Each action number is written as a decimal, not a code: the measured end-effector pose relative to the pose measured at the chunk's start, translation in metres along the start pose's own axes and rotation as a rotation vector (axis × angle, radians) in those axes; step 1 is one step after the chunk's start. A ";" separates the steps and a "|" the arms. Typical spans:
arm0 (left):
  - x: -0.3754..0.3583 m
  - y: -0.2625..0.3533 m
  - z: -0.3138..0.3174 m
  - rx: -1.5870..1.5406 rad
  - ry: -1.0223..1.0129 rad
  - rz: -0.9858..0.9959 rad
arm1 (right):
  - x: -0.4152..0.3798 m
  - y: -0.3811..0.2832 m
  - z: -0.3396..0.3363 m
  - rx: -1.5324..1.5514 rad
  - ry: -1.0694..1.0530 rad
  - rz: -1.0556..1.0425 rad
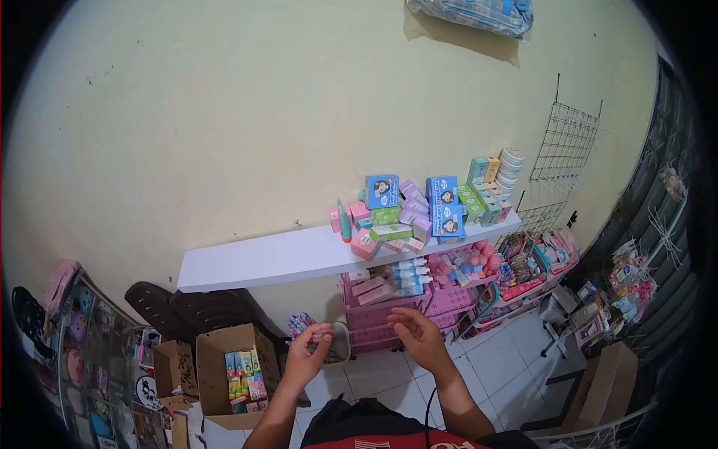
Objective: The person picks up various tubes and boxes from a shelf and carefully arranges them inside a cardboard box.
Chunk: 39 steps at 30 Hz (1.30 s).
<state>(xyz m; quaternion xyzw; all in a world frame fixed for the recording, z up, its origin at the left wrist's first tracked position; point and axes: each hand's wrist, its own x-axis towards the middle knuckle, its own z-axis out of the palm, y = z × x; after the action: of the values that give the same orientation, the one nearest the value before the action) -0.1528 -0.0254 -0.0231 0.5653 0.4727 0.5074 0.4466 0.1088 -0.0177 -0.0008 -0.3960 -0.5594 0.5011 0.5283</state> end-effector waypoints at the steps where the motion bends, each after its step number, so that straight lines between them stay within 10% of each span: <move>1: 0.008 0.001 0.000 0.004 -0.006 0.005 | 0.002 0.000 -0.002 0.011 0.013 -0.007; 26: 0.253 0.003 0.010 0.395 0.071 0.532 | 0.157 0.004 0.021 -0.067 0.141 -0.146; 39: 0.288 0.000 0.009 0.250 -0.159 0.426 | 0.174 0.002 0.039 -0.106 0.236 -0.153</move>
<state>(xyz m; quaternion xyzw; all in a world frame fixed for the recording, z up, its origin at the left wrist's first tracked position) -0.1327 0.2583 0.0197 0.7410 0.3655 0.4816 0.2922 0.0477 0.1461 0.0334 -0.4355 -0.5479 0.3791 0.6053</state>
